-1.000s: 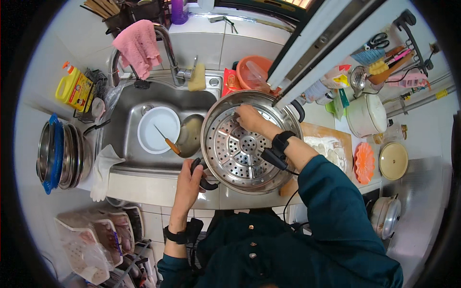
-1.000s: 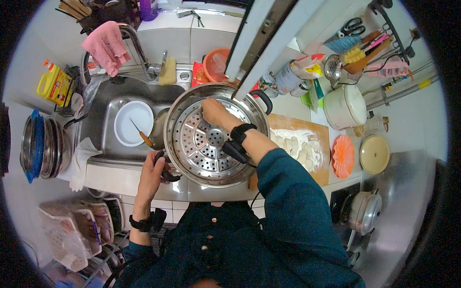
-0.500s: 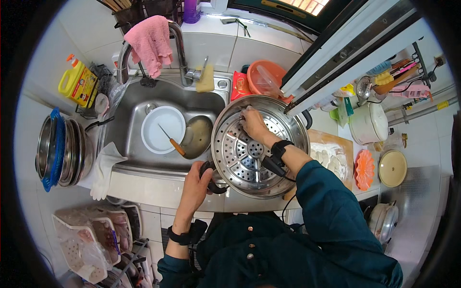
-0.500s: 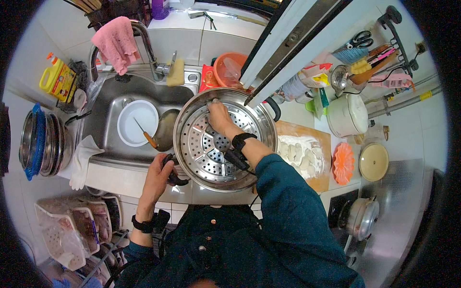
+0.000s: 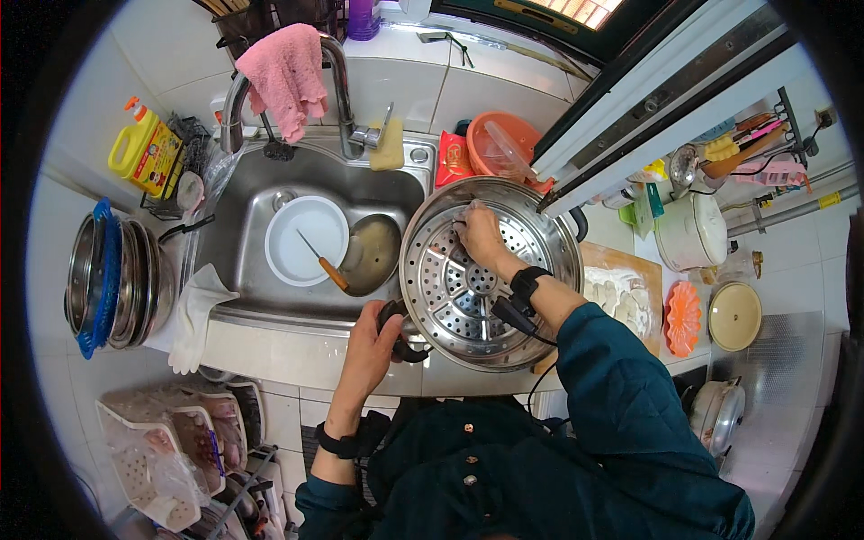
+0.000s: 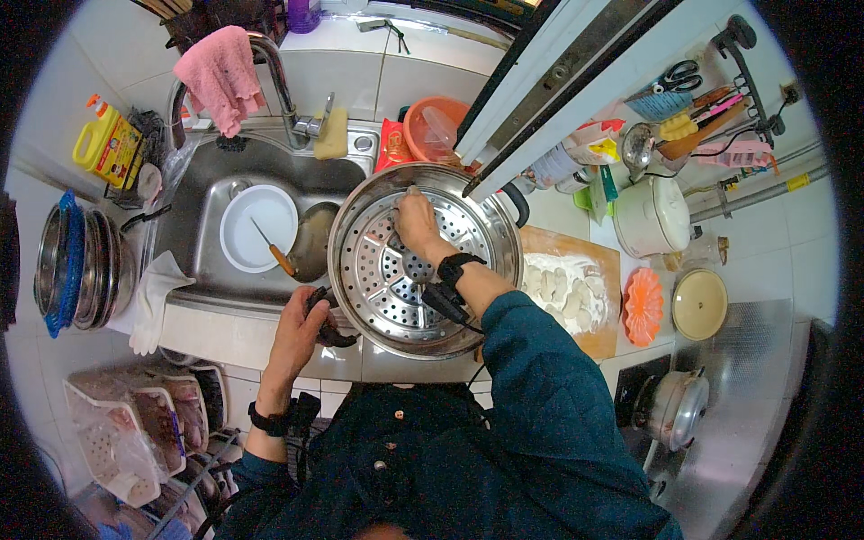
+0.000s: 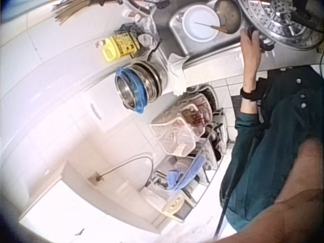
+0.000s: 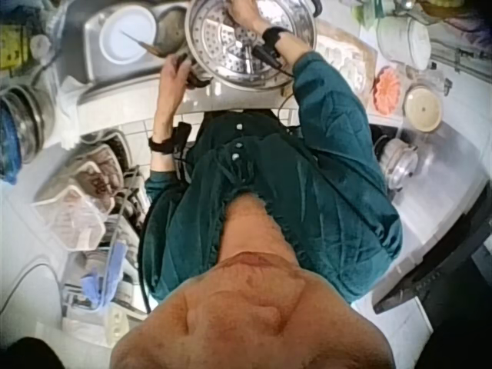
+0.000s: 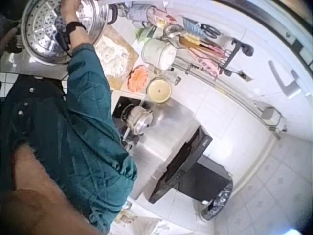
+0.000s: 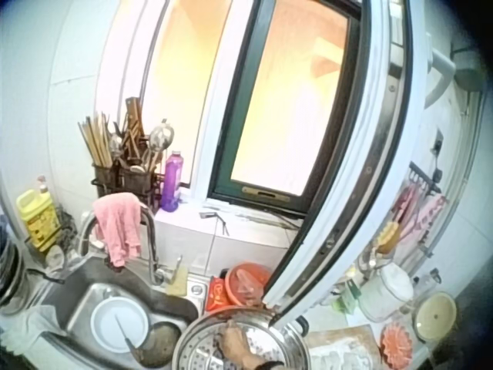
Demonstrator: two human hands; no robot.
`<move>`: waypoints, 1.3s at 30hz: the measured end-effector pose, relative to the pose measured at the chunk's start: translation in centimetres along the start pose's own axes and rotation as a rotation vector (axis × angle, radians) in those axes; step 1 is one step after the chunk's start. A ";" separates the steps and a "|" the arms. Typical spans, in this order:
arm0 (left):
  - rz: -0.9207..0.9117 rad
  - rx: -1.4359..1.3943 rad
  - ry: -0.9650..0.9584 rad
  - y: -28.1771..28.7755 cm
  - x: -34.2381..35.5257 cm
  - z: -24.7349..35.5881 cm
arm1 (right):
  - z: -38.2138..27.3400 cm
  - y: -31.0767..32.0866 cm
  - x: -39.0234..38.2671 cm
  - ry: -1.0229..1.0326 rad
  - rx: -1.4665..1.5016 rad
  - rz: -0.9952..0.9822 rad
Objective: Prepare and steam dumplings, including filling a pot with water and placing dumplings in a steamer.
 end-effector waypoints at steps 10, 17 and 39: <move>-0.009 0.002 -0.039 0.0 0.1 0.2 | 0.2 1.2 0.8 -0.113 0.193 -0.032; -0.012 -0.108 -0.019 -0.1 0.1 -1.1 | -0.6 0.8 1.0 -0.094 -0.012 0.038; -0.012 -0.069 0.007 -0.2 -0.1 -0.8 | 0.7 1.4 0.7 -0.032 -0.216 -0.023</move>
Point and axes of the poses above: each hand's wrist, its own x-axis towards the middle knuckle, its own y-axis out of the back of the hand, z = x × y, the point moved 5 cm from there along x, towards the middle knuckle, and after that the axes turned 12 degrees about -y, right-handed, at the moved point
